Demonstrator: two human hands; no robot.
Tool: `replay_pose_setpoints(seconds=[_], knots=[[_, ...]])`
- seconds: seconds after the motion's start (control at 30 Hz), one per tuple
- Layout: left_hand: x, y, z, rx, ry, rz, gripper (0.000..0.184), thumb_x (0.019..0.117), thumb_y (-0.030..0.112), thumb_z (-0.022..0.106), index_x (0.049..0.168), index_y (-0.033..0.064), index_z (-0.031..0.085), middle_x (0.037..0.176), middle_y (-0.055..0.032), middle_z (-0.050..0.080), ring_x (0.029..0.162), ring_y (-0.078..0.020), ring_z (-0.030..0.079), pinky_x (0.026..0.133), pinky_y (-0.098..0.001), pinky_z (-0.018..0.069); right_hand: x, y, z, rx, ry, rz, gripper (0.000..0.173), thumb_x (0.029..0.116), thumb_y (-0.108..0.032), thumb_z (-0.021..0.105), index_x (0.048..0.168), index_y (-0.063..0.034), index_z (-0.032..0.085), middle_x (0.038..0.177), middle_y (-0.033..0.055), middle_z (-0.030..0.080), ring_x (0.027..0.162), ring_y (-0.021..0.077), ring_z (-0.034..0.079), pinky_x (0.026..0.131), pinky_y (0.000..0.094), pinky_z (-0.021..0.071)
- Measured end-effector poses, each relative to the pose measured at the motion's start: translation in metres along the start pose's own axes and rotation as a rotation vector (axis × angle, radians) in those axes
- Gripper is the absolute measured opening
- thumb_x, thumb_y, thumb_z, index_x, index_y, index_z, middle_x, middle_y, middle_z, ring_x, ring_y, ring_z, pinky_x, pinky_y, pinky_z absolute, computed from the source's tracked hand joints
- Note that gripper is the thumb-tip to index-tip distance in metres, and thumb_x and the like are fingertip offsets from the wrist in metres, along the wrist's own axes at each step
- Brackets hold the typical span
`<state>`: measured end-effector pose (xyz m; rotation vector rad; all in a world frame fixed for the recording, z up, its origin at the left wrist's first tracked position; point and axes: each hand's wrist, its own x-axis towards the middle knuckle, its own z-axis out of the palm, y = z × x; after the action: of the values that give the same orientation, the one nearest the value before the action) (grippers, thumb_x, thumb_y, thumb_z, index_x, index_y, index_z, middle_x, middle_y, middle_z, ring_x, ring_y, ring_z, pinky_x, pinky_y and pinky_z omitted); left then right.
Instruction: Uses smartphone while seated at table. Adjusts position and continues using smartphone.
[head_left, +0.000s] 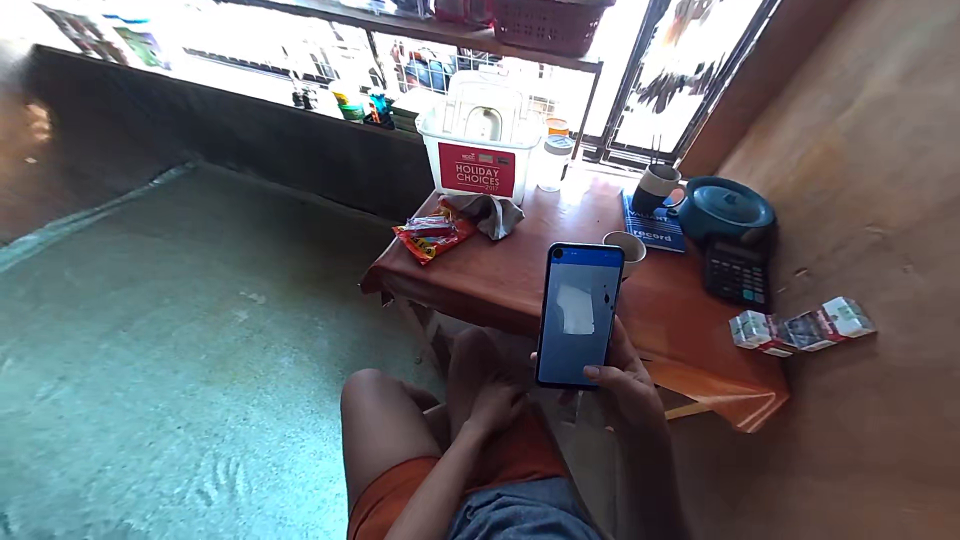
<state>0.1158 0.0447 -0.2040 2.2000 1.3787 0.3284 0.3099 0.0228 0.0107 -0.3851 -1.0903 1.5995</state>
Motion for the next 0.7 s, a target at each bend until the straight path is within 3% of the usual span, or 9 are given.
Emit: replay_pose_setpoints(seconds=[0.17,0.37,0.7], knots=[[-0.0038,-0.0045,0.0019,-0.014,0.042,0.011,0.037,0.1047,0.034,0.047,0.121,0.0142,0.074,0.135,-0.0058,0.067,0.140,-0.0238,0.049,0.124,-0.0473,0.0238,-0.0017,0.0005,0.0010,-0.008,-0.013,0.003,0.058,0.0872,-0.009,0.071,0.140,-0.0171,0.049,0.120,0.0139,0.071,0.101,0.0280,0.074,0.072,0.0423,0.0652],[-0.0025,-0.0061,0.0033,-0.017,0.052,0.025,0.037,0.1046,0.033,0.046,0.119,0.0137,0.074,0.133,-0.0053,0.068,0.140,-0.0238,0.049,0.124,-0.0465,0.0241,-0.0025,-0.0021,0.0007,-0.002,-0.019,-0.011,0.064,0.0876,-0.010,0.071,0.145,-0.0178,0.045,0.120,0.0143,0.070,0.100,0.0289,0.074,0.072,0.0427,0.0653],[-0.0032,-0.0087,0.0058,-0.030,0.074,0.044,0.038,0.1050,0.034,0.046,0.118,0.0133,0.074,0.130,-0.0043,0.070,0.139,-0.0227,0.050,0.124,-0.0460,0.0246,-0.0032,-0.0054,0.0005,-0.023,-0.032,-0.014,0.059,0.0893,-0.012,0.071,0.143,-0.0203,0.048,0.120,0.0147,0.071,0.099,0.0281,0.074,0.068,0.0401,0.0652]])
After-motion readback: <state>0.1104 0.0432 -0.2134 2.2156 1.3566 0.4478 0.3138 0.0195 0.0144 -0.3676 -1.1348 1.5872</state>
